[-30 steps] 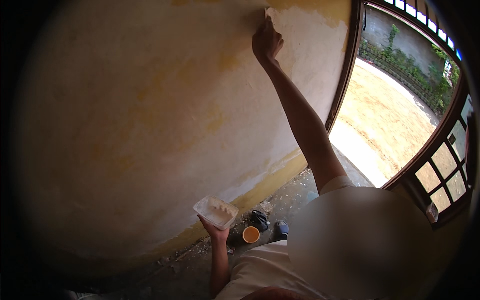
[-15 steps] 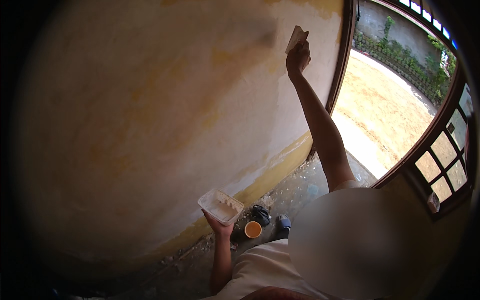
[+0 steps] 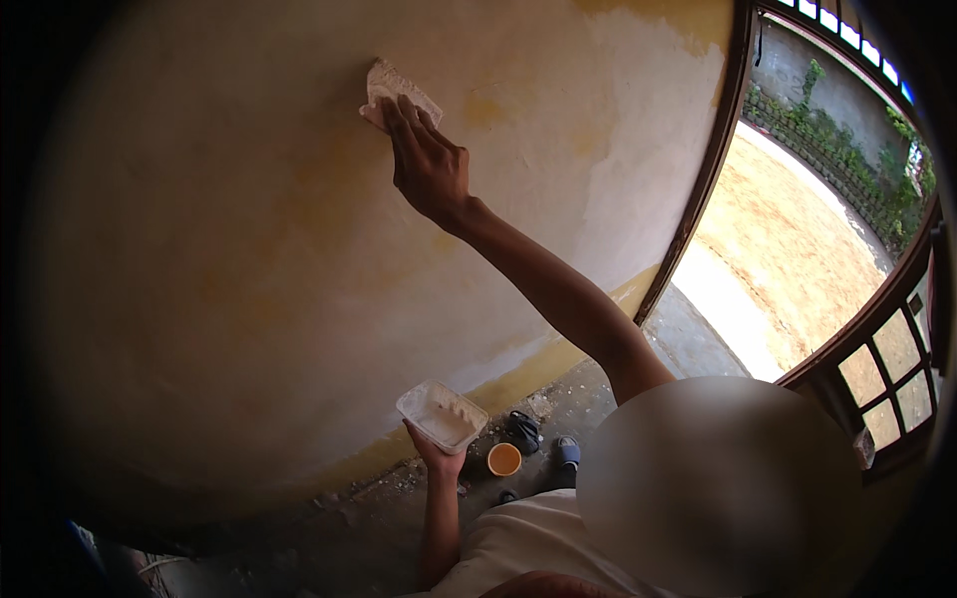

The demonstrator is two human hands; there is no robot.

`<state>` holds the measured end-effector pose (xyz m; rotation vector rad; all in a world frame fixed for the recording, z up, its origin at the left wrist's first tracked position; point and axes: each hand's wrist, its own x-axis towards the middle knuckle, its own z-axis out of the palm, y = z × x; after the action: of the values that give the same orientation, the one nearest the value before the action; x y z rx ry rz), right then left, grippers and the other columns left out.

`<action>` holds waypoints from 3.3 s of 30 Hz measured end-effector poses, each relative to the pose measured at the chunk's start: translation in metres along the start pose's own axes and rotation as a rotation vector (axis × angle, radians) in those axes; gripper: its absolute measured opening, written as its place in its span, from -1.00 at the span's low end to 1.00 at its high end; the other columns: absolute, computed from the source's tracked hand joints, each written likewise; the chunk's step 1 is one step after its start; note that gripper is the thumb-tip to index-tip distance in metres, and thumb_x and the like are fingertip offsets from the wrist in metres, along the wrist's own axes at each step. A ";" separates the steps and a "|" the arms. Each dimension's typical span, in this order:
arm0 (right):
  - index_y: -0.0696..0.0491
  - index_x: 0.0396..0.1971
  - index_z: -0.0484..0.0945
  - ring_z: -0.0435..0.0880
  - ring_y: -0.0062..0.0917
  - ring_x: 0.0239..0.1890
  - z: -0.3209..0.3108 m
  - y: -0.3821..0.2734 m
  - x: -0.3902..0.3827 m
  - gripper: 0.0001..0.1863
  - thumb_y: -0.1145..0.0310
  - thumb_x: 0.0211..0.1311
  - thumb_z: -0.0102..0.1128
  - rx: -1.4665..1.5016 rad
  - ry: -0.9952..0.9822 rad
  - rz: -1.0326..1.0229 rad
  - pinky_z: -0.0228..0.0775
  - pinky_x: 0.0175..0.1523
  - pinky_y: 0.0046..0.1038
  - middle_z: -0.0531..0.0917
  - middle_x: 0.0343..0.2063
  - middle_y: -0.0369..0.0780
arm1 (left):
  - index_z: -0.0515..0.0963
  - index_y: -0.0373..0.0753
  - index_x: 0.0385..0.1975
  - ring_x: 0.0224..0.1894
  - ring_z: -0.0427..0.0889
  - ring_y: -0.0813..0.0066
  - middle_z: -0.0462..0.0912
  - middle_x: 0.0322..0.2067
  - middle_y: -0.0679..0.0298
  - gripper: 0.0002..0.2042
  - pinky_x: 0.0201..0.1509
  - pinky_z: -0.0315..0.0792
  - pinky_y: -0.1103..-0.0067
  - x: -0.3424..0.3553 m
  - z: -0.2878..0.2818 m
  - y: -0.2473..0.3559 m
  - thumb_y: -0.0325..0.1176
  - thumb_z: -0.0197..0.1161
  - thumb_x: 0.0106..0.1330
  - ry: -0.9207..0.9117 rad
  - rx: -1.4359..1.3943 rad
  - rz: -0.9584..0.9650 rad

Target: The person applies a white plaster substance to a wall using a putty knife. They hold a container of the plaster in one hand and repeatedly scoop the substance onto the putty knife to spread it across a yellow-painted wall surface.

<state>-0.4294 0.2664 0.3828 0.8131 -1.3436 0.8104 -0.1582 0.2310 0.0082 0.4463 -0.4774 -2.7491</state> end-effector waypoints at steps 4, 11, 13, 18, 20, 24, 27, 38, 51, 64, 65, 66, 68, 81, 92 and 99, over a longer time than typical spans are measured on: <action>0.03 0.18 0.50 0.79 -0.26 -0.16 -0.037 -0.004 -0.071 -0.51 0.61 0.24 0.22 0.218 -0.263 -0.018 0.68 -0.28 -0.36 0.74 -0.09 -0.12 | 0.35 0.07 0.33 0.32 0.38 0.24 0.42 0.27 0.36 -0.36 0.42 0.22 0.11 -0.002 0.009 -0.008 0.34 -0.06 0.41 -0.022 0.031 -0.061; 0.07 0.01 0.49 0.68 -0.06 -0.10 -0.119 0.173 -0.046 -0.71 0.27 0.56 -0.17 -0.031 0.150 0.965 0.45 -0.02 -0.16 0.68 -0.20 0.04 | 0.33 0.07 0.34 0.35 0.36 0.23 0.40 0.30 0.36 -0.35 0.43 0.20 0.09 -0.004 0.002 -0.009 0.35 -0.07 0.41 -0.048 0.045 -0.014; 0.02 -0.02 0.50 0.68 -0.06 -0.14 -0.127 0.230 -0.040 -0.76 0.30 0.51 -0.12 -0.159 0.238 0.929 0.40 0.04 -0.03 0.71 -0.24 -0.06 | 0.33 0.07 0.35 0.35 0.36 0.23 0.40 0.31 0.36 -0.35 0.43 0.21 0.09 0.000 0.004 -0.016 0.34 -0.06 0.40 -0.060 0.014 0.013; -0.11 0.01 0.46 0.71 -0.06 -0.20 -0.073 0.170 -0.026 -0.80 0.34 0.46 -0.06 -0.223 0.142 0.923 0.38 -0.02 -0.01 0.75 -0.30 -0.11 | 0.33 0.07 0.35 0.34 0.38 0.22 0.41 0.31 0.36 -0.35 0.42 0.23 0.07 -0.007 -0.011 -0.002 0.34 -0.07 0.40 -0.030 -0.017 0.094; -0.14 0.13 0.46 0.72 -0.07 -0.31 -0.050 0.122 -0.030 -0.68 0.43 0.45 -0.03 -0.160 0.089 0.750 0.44 -0.19 -0.07 0.76 -0.33 -0.13 | 0.33 0.07 0.34 0.34 0.39 0.21 0.41 0.30 0.36 -0.35 0.42 0.23 0.07 -0.009 -0.011 0.001 0.34 -0.07 0.40 -0.044 -0.026 0.103; 0.00 0.25 0.47 0.73 -0.18 -0.01 -0.016 0.006 -0.057 -0.49 0.59 0.28 0.15 -0.012 -0.008 0.147 0.65 -0.17 -0.32 0.67 0.06 -0.05 | 0.34 0.06 0.34 0.34 0.39 0.22 0.42 0.30 0.36 -0.35 0.41 0.24 0.08 -0.009 -0.008 0.006 0.34 -0.07 0.41 -0.017 0.014 0.104; 0.02 0.23 0.49 0.73 -0.20 0.00 -0.021 -0.035 -0.098 -0.45 0.63 0.20 0.17 0.098 -0.234 -0.016 0.68 -0.15 -0.29 0.63 0.10 -0.03 | 0.34 0.05 0.34 0.32 0.40 0.22 0.43 0.27 0.35 -0.35 0.41 0.24 0.09 -0.005 0.002 0.002 0.33 -0.07 0.41 0.023 0.029 0.048; 0.04 0.05 0.53 0.70 -0.04 -0.18 -0.094 0.164 0.042 -0.63 0.19 0.56 -0.22 -0.076 0.217 0.639 0.49 -0.05 -0.09 0.72 -0.19 -0.01 | 0.36 0.04 0.31 0.29 0.41 0.23 0.45 0.25 0.36 -0.34 0.39 0.25 0.12 -0.002 -0.003 -0.007 0.36 -0.07 0.40 -0.042 -0.056 0.009; 0.00 0.28 0.41 0.68 -0.10 0.05 0.031 -0.086 0.004 -0.45 0.58 0.26 0.11 0.102 -0.024 -0.202 0.71 -0.25 -0.22 0.57 0.17 0.00 | 0.39 0.03 0.28 0.27 0.43 0.23 0.47 0.22 0.35 -0.37 0.39 0.26 0.12 -0.014 0.011 0.001 0.33 -0.06 0.41 0.000 -0.070 0.012; 0.04 0.05 0.58 0.75 -0.14 -0.23 -0.052 0.121 0.049 -0.71 0.31 0.49 -0.05 -0.072 0.121 0.652 0.49 -0.09 -0.12 0.76 -0.21 -0.06 | 0.40 0.03 0.27 0.25 0.45 0.24 0.49 0.20 0.35 -0.40 0.37 0.30 0.14 -0.020 0.000 0.003 0.30 -0.07 0.43 -0.027 -0.087 0.049; 0.01 0.08 0.57 0.74 -0.15 -0.25 -0.037 0.116 0.047 -0.69 0.31 0.49 -0.05 -0.115 0.146 0.608 0.47 -0.08 -0.11 0.76 -0.21 -0.08 | 0.40 0.03 0.26 0.25 0.46 0.24 0.49 0.20 0.34 -0.41 0.36 0.31 0.14 -0.019 0.003 0.005 0.29 -0.07 0.43 -0.031 -0.073 0.071; 0.01 0.21 0.44 0.75 -0.16 -0.33 -0.020 0.081 0.044 -0.62 0.47 0.42 0.00 -0.196 0.069 0.485 0.52 -0.31 -0.18 0.76 -0.23 -0.07 | 0.40 0.03 0.26 0.25 0.46 0.24 0.49 0.20 0.34 -0.41 0.36 0.31 0.14 -0.020 0.001 0.010 0.29 -0.07 0.43 -0.028 -0.066 0.090; 0.03 0.28 0.37 0.77 -0.14 -0.19 0.004 0.034 0.028 -0.50 0.54 0.34 0.08 -0.008 0.093 0.150 0.62 -0.34 -0.25 0.69 -0.02 0.00 | 0.40 0.02 0.26 0.24 0.46 0.24 0.49 0.20 0.34 -0.41 0.36 0.31 0.14 -0.020 0.000 0.009 0.29 -0.07 0.43 -0.027 -0.095 0.055; 0.06 0.04 0.56 0.73 -0.13 -0.20 -0.082 0.109 0.029 -0.70 0.44 0.48 -0.13 0.025 0.135 0.726 0.51 -0.06 -0.16 0.71 -0.01 -0.07 | 0.38 0.05 0.30 0.28 0.43 0.24 0.46 0.23 0.36 -0.38 0.40 0.25 0.13 -0.022 -0.008 0.007 0.32 -0.06 0.42 -0.044 -0.042 0.033; 0.06 0.38 0.26 0.63 -0.04 0.13 0.014 -0.039 -0.025 -0.38 0.51 0.31 0.11 0.044 -0.201 -0.141 0.72 -0.25 -0.25 0.45 0.26 0.06 | 0.26 0.09 0.40 0.41 0.28 0.19 0.31 0.38 0.35 -0.26 0.47 0.12 0.05 -0.007 -0.022 0.011 0.42 -0.11 0.37 -0.082 -0.015 0.021; 0.05 0.19 0.50 0.76 -0.22 -0.07 -0.062 0.016 -0.081 -0.61 0.53 0.38 0.12 0.371 -0.180 0.276 0.66 -0.08 -0.34 0.71 -0.01 -0.09 | 0.39 0.08 0.28 0.28 0.42 0.23 0.46 0.23 0.38 -0.39 0.38 0.27 0.12 -0.010 0.016 0.005 0.32 -0.02 0.40 -0.023 0.013 -0.035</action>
<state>-0.4171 0.3256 0.2988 1.0210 -1.5087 1.2525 -0.1539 0.2339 0.0269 0.4307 -0.4984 -2.7894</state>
